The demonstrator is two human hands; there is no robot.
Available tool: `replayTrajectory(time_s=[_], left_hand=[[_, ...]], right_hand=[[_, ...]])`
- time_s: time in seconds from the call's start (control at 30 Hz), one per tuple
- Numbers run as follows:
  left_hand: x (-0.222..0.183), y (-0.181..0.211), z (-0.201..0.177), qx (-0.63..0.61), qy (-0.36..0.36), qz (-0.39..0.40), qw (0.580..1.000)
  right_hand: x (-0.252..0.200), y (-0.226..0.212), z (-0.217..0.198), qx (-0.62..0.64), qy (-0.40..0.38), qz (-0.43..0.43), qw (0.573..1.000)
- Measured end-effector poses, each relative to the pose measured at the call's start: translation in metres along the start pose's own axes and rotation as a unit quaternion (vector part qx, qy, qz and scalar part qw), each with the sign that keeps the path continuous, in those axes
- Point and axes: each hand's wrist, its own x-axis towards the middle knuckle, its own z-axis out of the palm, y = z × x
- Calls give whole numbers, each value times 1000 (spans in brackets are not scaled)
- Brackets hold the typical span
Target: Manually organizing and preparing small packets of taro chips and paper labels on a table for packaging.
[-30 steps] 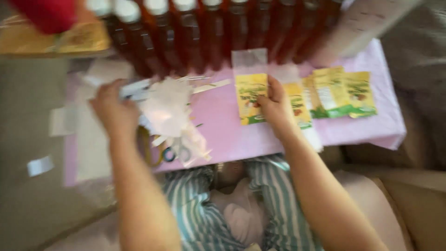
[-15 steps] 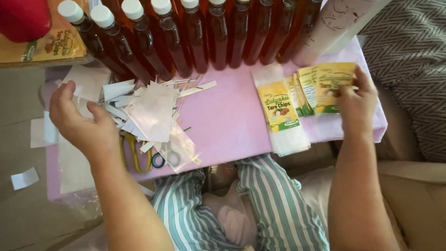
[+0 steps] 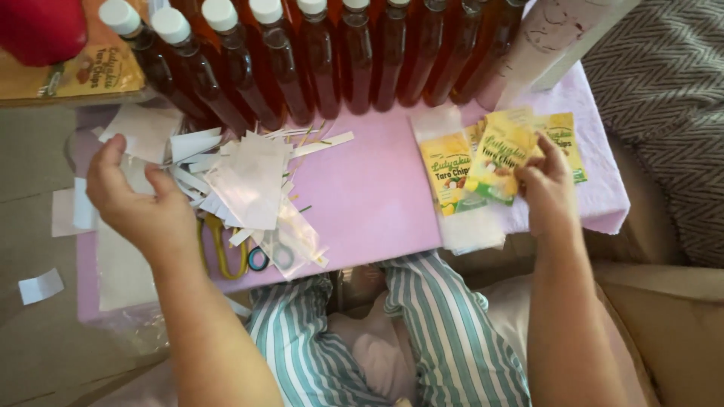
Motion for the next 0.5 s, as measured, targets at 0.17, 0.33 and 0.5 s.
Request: replayTrajectory(time_s=[0.17, 0.33, 0.5], left_hand=[[-5, -15, 5, -9, 24, -4, 1000], [-9, -19, -2, -35, 67, -65, 995], [-19, -41, -24, -59, 132, -183, 973]], right_hand=[[-8, 15, 27, 68, -64, -34, 995], [18, 47, 43, -253, -36, -219, 942], [-47, -15, 87, -468, -79, -137, 869]])
